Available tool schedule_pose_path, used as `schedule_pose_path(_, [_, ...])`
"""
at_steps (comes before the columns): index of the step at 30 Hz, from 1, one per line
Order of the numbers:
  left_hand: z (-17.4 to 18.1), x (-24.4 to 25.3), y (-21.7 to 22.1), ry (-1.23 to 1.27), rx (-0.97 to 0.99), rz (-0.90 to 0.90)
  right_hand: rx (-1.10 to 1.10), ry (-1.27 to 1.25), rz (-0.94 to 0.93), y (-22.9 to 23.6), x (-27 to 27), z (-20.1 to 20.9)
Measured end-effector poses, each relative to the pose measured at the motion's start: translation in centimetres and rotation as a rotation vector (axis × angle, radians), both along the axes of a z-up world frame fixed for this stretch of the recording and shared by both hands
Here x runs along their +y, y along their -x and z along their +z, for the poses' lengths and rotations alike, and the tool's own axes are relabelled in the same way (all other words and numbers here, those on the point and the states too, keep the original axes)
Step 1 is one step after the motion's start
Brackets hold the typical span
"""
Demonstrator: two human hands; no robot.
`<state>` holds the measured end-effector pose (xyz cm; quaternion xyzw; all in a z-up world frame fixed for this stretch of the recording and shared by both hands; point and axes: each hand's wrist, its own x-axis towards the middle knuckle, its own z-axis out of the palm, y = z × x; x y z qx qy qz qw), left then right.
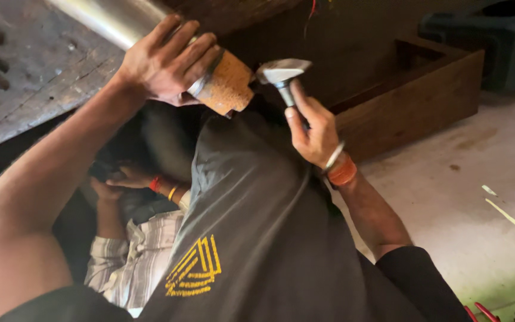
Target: The person holds a metal pipe with a cork-like end and repeatedly strikes it with a hammer. They then use a small metal tool to scrape the cork end and insert a small ring into the pipe's opening.
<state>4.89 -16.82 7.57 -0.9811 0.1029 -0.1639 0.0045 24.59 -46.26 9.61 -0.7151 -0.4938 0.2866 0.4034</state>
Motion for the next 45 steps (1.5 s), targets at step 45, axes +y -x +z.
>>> schedule_pose_path(45, [0.8,0.4,-1.0,0.048,0.067,-0.076,0.251,0.146,-0.166,0.6,-0.3,-1.0])
